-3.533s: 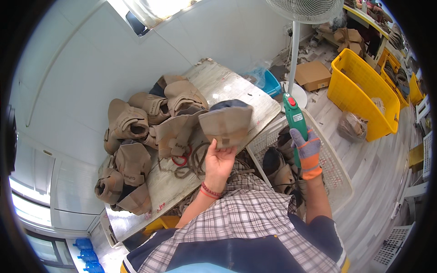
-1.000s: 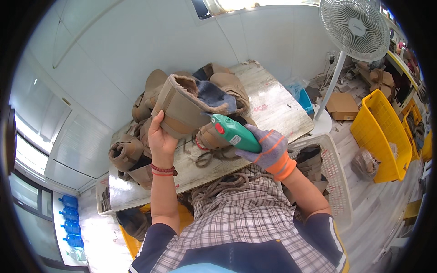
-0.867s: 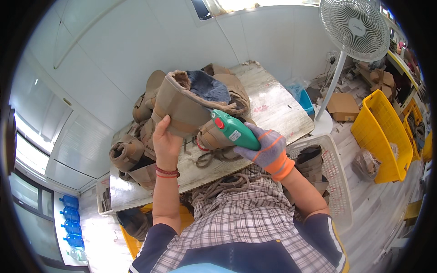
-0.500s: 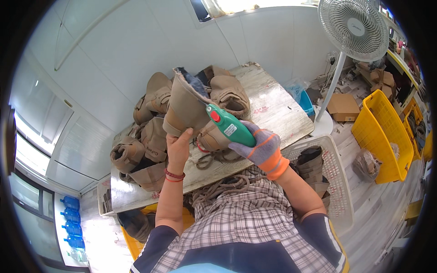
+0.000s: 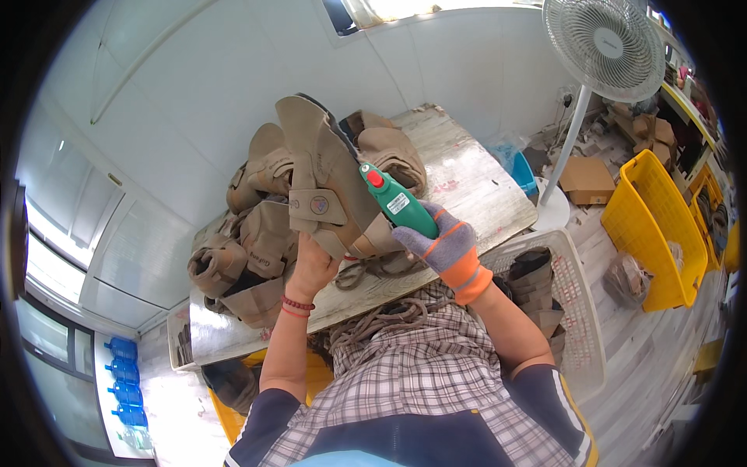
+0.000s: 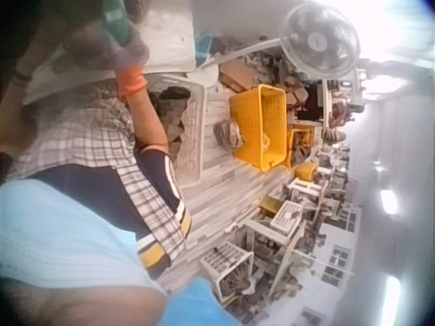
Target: The person uses a green electric cutter and red scissors to cut the upper part of several beige shoes. They remove the cut sections and place them into a white basket below the table.
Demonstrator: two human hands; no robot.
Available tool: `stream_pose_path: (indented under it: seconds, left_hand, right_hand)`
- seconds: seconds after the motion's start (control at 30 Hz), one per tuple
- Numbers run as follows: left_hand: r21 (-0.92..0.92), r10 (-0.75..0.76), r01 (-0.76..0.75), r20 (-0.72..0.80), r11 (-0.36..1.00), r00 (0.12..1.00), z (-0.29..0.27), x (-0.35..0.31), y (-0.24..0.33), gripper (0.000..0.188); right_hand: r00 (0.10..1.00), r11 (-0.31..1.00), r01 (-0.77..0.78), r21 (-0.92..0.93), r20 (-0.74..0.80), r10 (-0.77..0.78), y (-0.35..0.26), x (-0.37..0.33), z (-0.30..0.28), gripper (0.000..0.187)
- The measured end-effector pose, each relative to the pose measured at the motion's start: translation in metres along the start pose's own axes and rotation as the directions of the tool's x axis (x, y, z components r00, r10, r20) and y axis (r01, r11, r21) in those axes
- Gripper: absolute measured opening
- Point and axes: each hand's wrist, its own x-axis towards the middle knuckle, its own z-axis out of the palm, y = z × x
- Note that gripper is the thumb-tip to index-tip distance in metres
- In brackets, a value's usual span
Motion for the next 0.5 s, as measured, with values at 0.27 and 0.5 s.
stream_pose_path:
  seconds: [0.27,0.5]
  left_hand:
    - [-0.022,0.062,-0.060,0.116,0.998,0.991,-0.003,-0.002,0.018,0.043]
    - [0.099,0.074,-0.079,0.053,0.992,0.996,-0.010,-0.009,0.023,0.039]
  right_hand:
    - [0.994,0.991,-0.106,0.077,-0.023,0.109,-0.002,0.001,-0.007,0.045]
    - [0.987,0.987,-0.100,0.123,-0.114,0.114,-0.006,0.018,-0.022,0.037]
